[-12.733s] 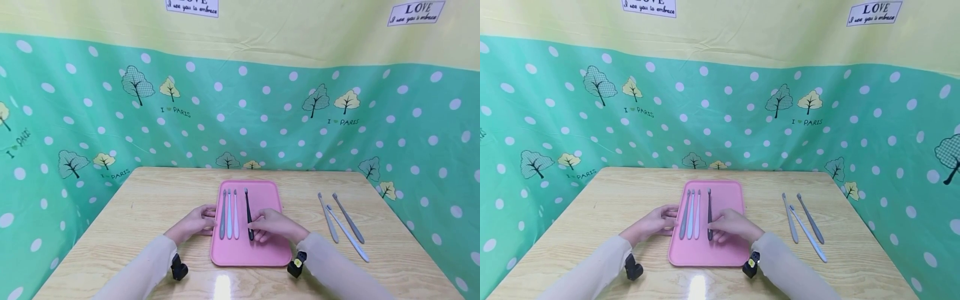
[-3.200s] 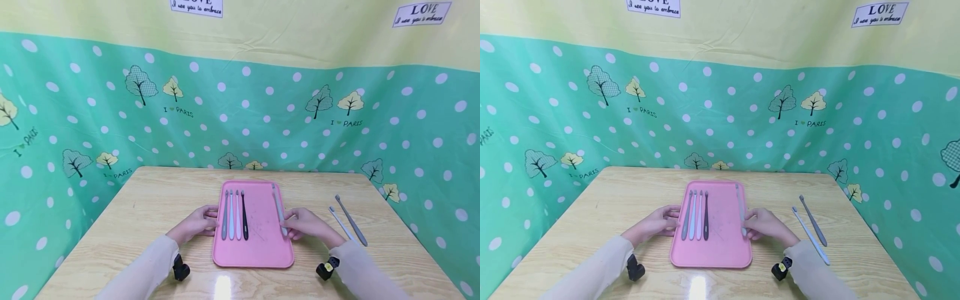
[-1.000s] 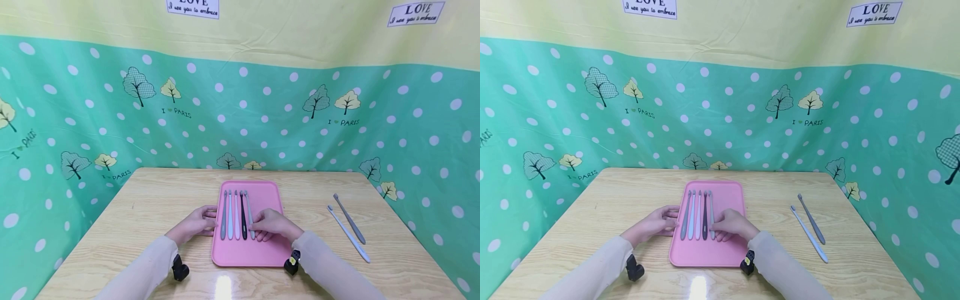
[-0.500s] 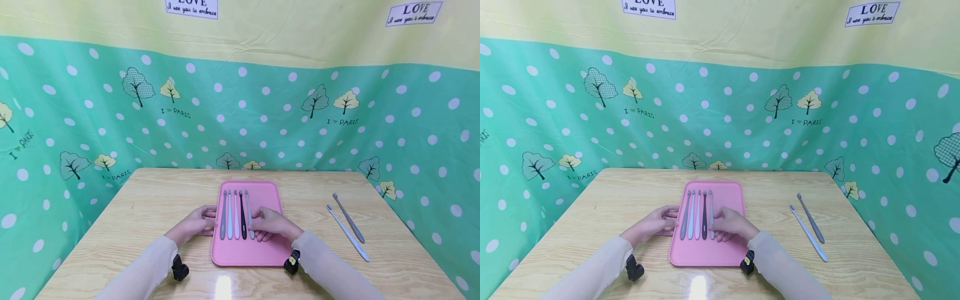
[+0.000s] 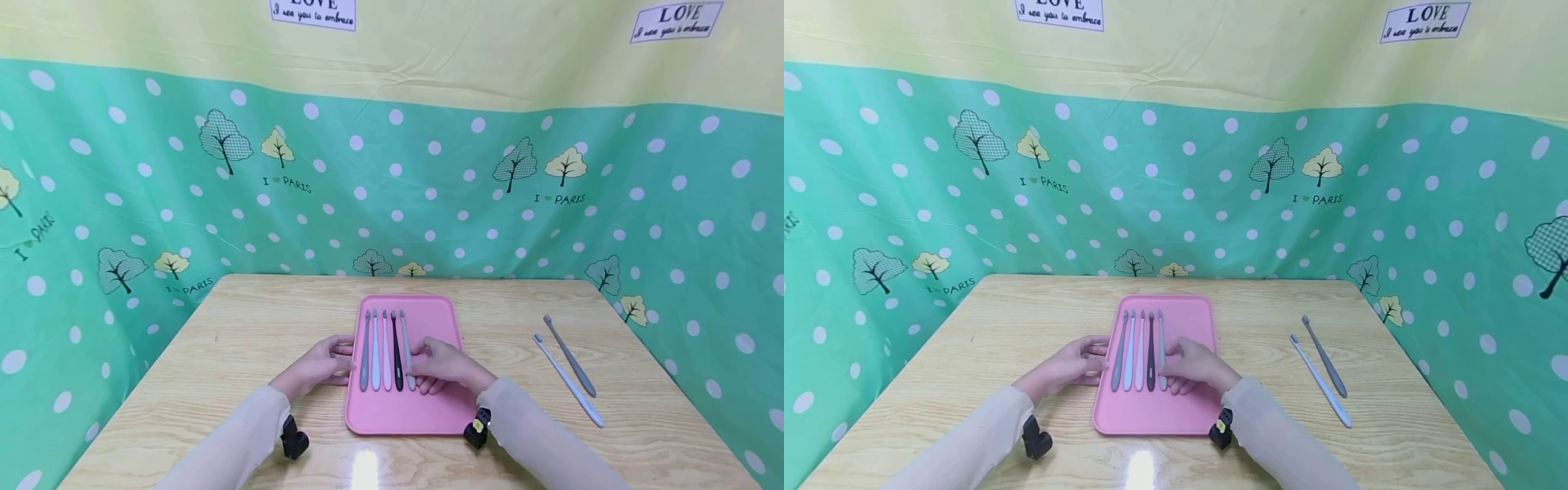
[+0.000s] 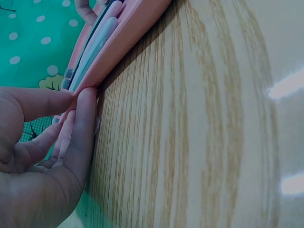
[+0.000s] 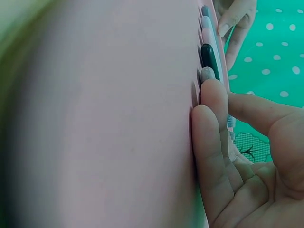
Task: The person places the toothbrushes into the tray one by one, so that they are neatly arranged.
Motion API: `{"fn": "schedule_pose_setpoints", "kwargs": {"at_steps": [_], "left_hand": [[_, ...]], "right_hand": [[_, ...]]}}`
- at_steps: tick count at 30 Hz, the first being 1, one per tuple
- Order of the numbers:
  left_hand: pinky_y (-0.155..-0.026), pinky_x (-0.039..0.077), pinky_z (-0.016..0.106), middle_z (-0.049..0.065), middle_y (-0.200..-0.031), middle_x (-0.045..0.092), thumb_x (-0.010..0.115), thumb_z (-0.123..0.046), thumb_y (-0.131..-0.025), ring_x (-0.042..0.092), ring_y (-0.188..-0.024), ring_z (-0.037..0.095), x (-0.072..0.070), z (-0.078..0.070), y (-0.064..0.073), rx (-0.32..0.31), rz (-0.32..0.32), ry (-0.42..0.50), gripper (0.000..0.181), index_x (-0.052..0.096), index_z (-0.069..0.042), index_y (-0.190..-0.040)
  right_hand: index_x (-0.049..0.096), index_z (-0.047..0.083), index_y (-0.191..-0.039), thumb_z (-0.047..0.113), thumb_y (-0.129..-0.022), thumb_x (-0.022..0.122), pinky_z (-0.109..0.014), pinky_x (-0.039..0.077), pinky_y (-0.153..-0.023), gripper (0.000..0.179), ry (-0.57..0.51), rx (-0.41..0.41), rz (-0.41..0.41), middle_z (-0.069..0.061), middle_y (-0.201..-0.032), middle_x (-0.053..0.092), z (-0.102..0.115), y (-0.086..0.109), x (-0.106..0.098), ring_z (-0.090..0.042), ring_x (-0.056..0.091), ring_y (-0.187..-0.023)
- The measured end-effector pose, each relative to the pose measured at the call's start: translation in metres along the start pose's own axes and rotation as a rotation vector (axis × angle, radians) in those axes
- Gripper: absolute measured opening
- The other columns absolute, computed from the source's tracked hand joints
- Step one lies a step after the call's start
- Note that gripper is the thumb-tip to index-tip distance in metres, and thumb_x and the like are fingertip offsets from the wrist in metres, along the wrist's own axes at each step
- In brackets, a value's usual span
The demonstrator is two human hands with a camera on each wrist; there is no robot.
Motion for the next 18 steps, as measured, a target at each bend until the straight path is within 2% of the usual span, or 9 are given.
{"fn": "schedule_pose_setpoints", "kwargs": {"at_steps": [18], "left_hand": [[-0.082,0.062,0.04,0.021,-0.126,0.051,0.064,0.003,-0.089,0.063,-0.099,0.028,-0.0001,0.0005,0.0009,-0.011,-0.009,-0.005,0.066,0.039,-0.001,-0.15]], "right_hand": [[0.048,-0.004,-0.132,0.021,-0.092,0.074,-0.032,0.062,-0.053,0.054,-0.006,0.002,0.005,-0.016,-0.078,0.068,0.0015,0.0034,-0.0016,-0.018,0.067,-0.056]]}}
Point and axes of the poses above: each hand's wrist, its own y-axis away from the middle knuckle, its own x-axis out of the palm, z = x × y, the point moved 9 cm from there along -y, towards the middle knuckle
